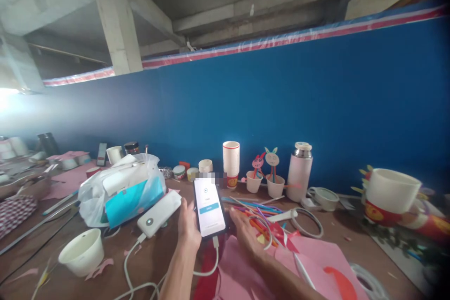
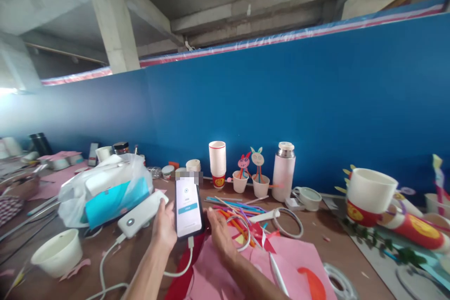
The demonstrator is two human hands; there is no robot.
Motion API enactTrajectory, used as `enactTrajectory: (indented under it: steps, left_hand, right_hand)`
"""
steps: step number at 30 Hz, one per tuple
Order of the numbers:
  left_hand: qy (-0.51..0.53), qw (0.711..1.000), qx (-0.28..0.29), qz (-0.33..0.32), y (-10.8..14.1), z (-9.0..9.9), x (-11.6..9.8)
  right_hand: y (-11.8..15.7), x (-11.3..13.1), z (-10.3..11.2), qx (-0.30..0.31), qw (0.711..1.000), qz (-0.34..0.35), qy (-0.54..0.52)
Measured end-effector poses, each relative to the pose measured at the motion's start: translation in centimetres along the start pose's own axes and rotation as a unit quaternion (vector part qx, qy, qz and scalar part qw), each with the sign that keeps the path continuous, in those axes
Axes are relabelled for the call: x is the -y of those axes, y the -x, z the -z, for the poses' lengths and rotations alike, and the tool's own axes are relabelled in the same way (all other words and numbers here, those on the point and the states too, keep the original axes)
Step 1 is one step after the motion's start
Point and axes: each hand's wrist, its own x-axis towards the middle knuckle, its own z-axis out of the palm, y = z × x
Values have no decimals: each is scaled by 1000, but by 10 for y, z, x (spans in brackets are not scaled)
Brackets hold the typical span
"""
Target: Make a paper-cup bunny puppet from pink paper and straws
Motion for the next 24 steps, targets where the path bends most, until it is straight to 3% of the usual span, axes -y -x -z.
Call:
enactTrajectory:
  steps: [4, 7, 11, 24]
  left_hand:
    - [20, 999, 24, 13, -1, 4, -5]
    - [22, 999, 31, 22, 3, 2, -9]
    - [27, 999, 13, 31, 7, 0, -14]
    - [40, 999, 10, 9, -5, 13, -12]
  right_hand:
    - [3, -2, -1, -6, 999, -35, 15]
    - [3, -4, -2, 23, 999, -43, -9]
    - [3, -8, -3, 77, 996, -27, -38]
    - [9, 0, -7, 155, 988, -19, -10]
